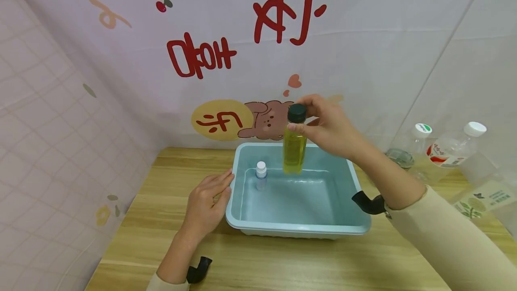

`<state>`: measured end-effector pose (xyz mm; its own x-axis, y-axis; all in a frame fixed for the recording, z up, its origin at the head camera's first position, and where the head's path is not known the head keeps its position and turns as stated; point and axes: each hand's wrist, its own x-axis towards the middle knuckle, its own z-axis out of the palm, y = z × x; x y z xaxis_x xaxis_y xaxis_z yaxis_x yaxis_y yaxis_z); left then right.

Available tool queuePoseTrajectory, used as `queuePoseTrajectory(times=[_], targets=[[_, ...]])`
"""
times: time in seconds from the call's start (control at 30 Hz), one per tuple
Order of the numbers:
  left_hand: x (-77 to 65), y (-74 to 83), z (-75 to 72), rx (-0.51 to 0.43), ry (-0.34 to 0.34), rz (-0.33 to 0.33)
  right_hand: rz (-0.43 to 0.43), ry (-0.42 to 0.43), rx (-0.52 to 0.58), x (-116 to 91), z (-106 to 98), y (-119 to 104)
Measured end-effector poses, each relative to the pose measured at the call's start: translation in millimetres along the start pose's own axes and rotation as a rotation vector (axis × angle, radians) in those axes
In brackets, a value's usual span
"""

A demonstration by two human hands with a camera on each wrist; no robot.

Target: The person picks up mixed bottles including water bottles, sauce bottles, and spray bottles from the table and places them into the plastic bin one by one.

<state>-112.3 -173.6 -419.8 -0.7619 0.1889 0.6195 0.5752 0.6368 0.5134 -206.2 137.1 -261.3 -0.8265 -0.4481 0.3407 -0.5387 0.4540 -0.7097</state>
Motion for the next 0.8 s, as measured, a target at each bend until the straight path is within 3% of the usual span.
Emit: queuePoseTrajectory(times=[0.3,0.6,0.8], targets=[[0.6,1.7,-1.5,0.002,-0.005,-0.002,0.125,-0.149,-0.062,-5,5,4],[-0.6,1.2,-1.8,0.003,-0.004,-0.009,0.144,-0.264,-0.091,-3,12,13],[-1.3,0.9,-1.3,0.002,-0.011,-0.015,0.092,-0.299,-0.148,-4,20,18]])
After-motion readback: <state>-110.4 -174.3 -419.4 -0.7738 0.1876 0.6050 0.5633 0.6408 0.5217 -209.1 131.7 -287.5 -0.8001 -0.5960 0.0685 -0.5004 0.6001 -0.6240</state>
